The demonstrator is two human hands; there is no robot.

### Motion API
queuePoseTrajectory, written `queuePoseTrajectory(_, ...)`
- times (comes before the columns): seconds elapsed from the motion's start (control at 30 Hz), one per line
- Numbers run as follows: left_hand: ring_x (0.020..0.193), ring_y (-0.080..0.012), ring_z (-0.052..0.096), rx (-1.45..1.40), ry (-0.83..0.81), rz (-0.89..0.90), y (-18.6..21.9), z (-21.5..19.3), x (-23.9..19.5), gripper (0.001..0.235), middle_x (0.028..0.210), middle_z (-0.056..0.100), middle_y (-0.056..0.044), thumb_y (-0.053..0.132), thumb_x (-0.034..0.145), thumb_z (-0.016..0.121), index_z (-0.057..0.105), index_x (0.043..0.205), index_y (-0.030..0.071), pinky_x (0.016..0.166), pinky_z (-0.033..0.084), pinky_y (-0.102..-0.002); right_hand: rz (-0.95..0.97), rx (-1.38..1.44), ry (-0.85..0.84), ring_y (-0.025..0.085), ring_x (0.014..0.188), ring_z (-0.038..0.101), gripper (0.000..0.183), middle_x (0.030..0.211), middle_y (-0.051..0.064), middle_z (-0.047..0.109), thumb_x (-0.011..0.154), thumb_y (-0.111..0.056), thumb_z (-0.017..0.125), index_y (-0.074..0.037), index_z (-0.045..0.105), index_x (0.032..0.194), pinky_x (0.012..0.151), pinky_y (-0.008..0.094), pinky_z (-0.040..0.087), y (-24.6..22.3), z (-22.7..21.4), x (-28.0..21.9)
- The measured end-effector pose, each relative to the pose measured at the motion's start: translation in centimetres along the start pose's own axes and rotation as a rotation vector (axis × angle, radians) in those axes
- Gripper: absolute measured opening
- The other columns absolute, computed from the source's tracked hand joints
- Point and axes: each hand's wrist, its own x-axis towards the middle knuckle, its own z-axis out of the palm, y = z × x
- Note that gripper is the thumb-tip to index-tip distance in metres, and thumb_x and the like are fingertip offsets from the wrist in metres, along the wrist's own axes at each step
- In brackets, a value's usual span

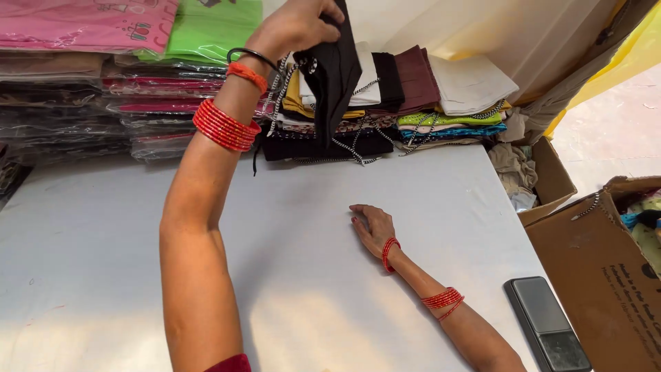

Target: The person folds a pair of beige pants on a white table. They smooth the fabric, fold the legs together, and then fold the garment in half and in thirds to create a compact stack.

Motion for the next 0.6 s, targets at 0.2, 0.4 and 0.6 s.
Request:
queuePoseTrajectory(0.2, 0.081, -0.014, 0.075, -0.537, 0.282, 0.228, -5.3, 4.5, 9.8, 0.028, 0.093, 0.079, -0.006, 0.034, 0.097, 0.075, 0.078, 0.108, 0.009, 0.072, 0.061, -0.03, -0.003, 0.006, -0.011, 0.019, 0.076, 0.059, 0.025, 0.106, 0.003, 0.074, 0.094, -0.018, 0.065, -0.012, 0.072, 0.117, 0.083, 0.036, 0.05, 0.6, 0.2, 0.5)
queuePoseTrajectory(0.4, 0.08, -0.0252, 0.074, -0.019, 0.155, -0.074, -6.7, 6.8, 12.7, 0.031, 0.092, 0.076, -0.013, 0.035, 0.09, 0.071, 0.077, 0.107, 0.011, 0.073, 0.058, -0.039, 0.023, -0.007, -0.067, 0.018, 0.097, 0.058, 0.02, 0.102, 0.0, 0.072, 0.096, -0.019, 0.064, -0.015, 0.073, 0.113, 0.099, 0.037, 0.042, -0.1, 0.1, 0.2)
queuePoseTrajectory(0.6, 0.082, -0.0438, 0.07, 0.063, 0.438, -0.302, -8.7, 15.2, 18.6, 0.034, 0.092, 0.072, -0.023, 0.028, 0.076, 0.068, 0.075, 0.1, 0.005, 0.07, 0.057, -0.053, -0.074, -0.001, -0.036, 0.02, 0.112, 0.058, 0.023, 0.111, 0.0, 0.071, 0.094, -0.014, 0.063, -0.015, 0.073, 0.114, 0.105, 0.039, 0.036, -0.2, -0.1, 0.1)
